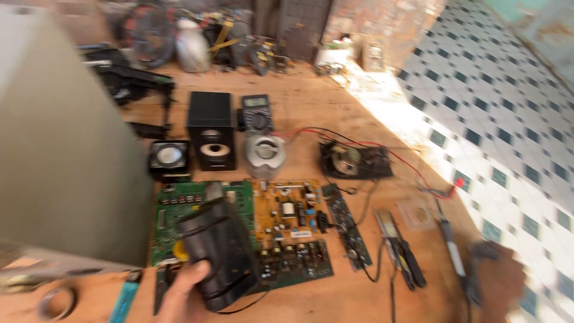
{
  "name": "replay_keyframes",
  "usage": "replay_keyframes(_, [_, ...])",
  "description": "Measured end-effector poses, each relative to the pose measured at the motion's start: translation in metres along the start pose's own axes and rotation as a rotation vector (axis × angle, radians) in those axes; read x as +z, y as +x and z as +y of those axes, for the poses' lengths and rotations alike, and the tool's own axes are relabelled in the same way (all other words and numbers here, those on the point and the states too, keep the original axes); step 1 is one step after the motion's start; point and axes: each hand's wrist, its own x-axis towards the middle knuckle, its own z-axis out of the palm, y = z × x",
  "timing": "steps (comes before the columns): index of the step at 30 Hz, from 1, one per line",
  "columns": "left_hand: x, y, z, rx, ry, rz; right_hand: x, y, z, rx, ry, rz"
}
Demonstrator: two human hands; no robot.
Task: Cleaning a speaker housing with a cloth and soldering components on a circuit board during a repair process.
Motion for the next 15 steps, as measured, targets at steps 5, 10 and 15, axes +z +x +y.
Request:
replay_keyframes(5, [-0.032,0.049,-0.005,-0.007,0.024,-0.137,-0.018,-0.018,-0.058,-0.020,1.129,-0.429])
replay_keyframes(10, [-0.024,0.040,-0.008,0.023,0.212,-0.201,-0.114,-0.194,-0.180,0.161,2.194,-0.854])
replay_keyframes(15, [-0.023,0.052,-0.015,0.106,0.119,-0.321,-0.167,-0.365,-0.287,-1.455,0.973,-0.095])
